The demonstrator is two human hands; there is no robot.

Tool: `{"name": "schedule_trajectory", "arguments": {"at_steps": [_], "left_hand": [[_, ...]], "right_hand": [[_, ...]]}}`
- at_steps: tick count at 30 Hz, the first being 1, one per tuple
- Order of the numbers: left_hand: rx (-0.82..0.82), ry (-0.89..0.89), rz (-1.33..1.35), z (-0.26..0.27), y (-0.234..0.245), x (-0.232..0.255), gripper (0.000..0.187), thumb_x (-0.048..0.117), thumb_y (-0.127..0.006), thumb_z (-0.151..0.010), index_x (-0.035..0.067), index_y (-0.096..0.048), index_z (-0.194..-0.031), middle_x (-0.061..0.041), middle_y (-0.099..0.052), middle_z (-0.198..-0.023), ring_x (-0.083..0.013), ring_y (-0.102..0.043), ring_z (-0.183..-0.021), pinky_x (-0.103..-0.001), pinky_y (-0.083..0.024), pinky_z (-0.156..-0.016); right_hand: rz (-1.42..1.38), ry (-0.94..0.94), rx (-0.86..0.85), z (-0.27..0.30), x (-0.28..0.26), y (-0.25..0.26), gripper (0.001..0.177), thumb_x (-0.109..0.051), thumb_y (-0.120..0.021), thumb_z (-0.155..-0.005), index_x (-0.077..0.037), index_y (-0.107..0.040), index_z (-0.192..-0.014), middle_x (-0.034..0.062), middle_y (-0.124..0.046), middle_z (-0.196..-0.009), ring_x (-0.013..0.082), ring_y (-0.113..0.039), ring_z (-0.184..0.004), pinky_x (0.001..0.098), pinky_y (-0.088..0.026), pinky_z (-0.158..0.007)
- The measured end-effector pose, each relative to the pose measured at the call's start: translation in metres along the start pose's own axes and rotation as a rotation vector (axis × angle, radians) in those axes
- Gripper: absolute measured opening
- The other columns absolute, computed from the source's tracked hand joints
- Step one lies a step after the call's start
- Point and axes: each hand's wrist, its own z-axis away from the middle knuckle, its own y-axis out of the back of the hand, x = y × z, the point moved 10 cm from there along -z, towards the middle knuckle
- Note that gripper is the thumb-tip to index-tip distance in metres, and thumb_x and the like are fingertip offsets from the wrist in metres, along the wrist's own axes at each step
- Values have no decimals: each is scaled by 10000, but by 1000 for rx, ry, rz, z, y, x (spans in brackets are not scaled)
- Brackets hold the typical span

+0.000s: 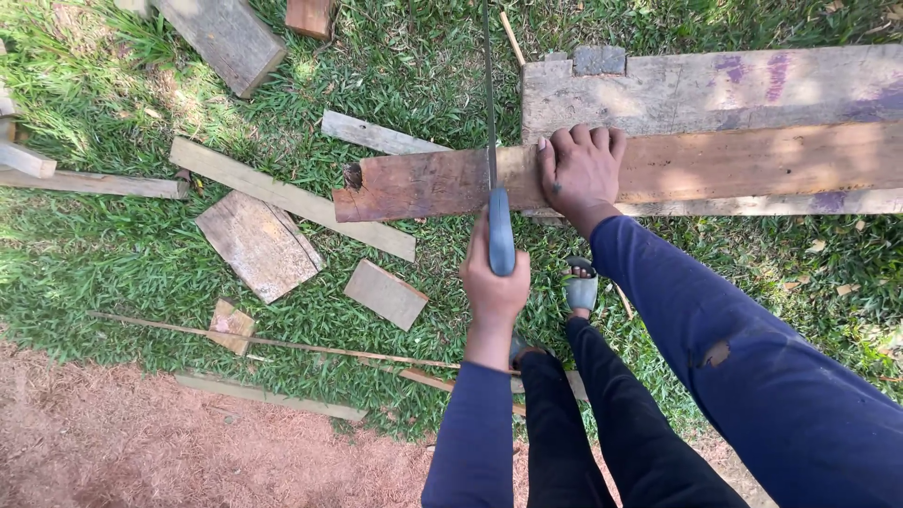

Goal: Using a hand saw to cut through a wooden plank outdoors.

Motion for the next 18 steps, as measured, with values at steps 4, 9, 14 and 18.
{"name": "schedule_trajectory", "arguments": {"at_steps": [4,9,14,18], "left_hand": [[-11,103,-2,-18,-9,-6,637,79,-637,-792,-9,-562,-1419,-237,-667,-1359,-388,-673,-1252,-443,-532,-1078],[0,26,-11,1,0,-2,653,71,-646,-791,-12,-545,-1431,-242,-647,-1391,-392,-650,-1288,-451,-512,-1106],[-47,112,42,80,31,-1,727,28,-620,-772,-25,-499,-1487,-237,-617,-1447,-379,-629,-1339,-447,-504,-1124],[-82,234,173,147,56,-6,739,-5,-592,-756,-56,-467,-1482,-248,-602,-1456,-384,-609,-1356,-436,-510,-1092]], "right_hand": [[-12,3,-10,2,-2,0,385,-382,-492,-1103,-75,-701,-1002,160,-643,-1025,385,-545,-1066,549,-286,-1071],[-2,2,-14,3,-1,0,391,-382,-485,-1103,-76,-705,-998,164,-648,-1020,389,-543,-1065,543,-286,-1069],[-14,1,-25,2,-2,-1,416,-389,-476,-1127,-57,-701,-1017,181,-651,-1045,396,-540,-1072,539,-287,-1068],[-12,7,10,1,-2,1,407,-383,-477,-1117,-56,-703,-1028,177,-649,-1032,394,-540,-1057,549,-277,-1070]]}}
